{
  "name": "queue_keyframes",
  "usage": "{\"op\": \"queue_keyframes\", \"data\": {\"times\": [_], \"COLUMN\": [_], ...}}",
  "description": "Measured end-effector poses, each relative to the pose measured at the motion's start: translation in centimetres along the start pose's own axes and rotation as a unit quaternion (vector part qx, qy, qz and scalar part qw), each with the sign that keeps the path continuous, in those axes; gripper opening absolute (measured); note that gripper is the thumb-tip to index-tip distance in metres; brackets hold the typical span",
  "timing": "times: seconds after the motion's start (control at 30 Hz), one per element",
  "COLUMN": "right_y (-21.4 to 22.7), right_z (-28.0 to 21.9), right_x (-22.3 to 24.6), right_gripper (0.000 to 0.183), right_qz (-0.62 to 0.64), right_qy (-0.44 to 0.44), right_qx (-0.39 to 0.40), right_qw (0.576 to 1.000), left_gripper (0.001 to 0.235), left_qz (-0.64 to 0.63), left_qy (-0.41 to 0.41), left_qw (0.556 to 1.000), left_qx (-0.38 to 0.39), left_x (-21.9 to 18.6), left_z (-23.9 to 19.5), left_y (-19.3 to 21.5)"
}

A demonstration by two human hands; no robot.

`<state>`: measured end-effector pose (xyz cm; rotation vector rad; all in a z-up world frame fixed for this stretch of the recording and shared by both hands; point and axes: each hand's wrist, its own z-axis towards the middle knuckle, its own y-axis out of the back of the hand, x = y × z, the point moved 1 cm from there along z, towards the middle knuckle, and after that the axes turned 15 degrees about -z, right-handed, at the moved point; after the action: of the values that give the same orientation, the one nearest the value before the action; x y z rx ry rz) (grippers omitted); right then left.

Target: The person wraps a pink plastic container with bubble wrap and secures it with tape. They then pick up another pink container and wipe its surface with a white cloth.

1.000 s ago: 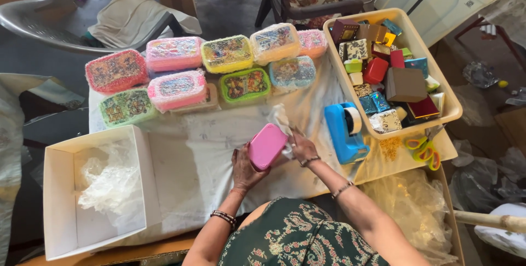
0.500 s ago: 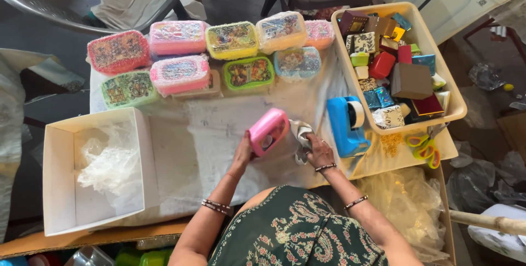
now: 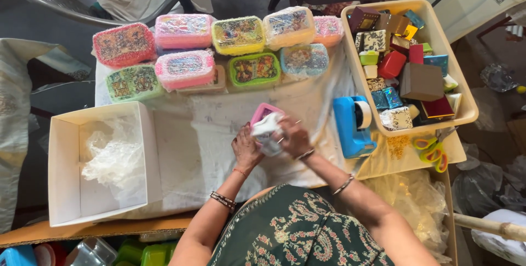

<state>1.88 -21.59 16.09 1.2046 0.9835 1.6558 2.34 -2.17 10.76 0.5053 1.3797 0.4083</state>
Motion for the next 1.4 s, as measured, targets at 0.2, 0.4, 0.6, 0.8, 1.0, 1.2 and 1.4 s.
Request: {"op": "queue_keyframes", "data": {"times": [0.2, 0.4, 0.6, 0.8, 1.0, 1.2, 1.4], "right_y": [-3.9, -3.4, -7.3, -5.5, -4.8, -5.4, -5.7], "right_z": [-0.2, 3.4, 3.2, -1.3, 1.7, 1.9, -2.1], "right_x": [4.6, 1.4, -6.6, 1.6, 1.1, -2.6, -5.8], "right_gripper": [0.073, 0.069, 0.075, 0.079, 0.079, 0.068, 0.044], "right_qz": [-0.144, -0.238, -0.225, -0.202, -0.237, -0.026, 0.012], "right_qy": [0.145, 0.104, -0.004, 0.155, 0.129, 0.012, -0.154], "right_qx": [0.051, 0.112, 0.067, 0.052, 0.108, -0.062, 0.013], "right_qw": [0.978, 0.959, 0.972, 0.966, 0.957, 0.998, 0.988], "left_gripper": [0.062, 0.098, 0.130, 0.119, 0.124, 0.141, 0.119], "left_qz": [0.072, 0.027, -0.013, 0.022, -0.001, 0.004, 0.002], "left_qy": [-0.101, -0.018, -0.010, -0.010, 0.010, 0.007, 0.071], "left_qw": [0.985, 0.988, 0.991, 0.986, 0.985, 0.994, 0.993], "left_qx": [0.119, 0.152, 0.135, 0.168, 0.170, 0.105, 0.093], "left_x": [5.1, 1.4, 0.5, 1.4, 1.4, 1.8, -0.4], "left_z": [0.7, 1.0, 1.2, 1.6, 2.0, 0.8, -1.1], "left_y": [-2.1, 0.7, 1.4, 1.1, 1.1, 0.4, 0.5]}}
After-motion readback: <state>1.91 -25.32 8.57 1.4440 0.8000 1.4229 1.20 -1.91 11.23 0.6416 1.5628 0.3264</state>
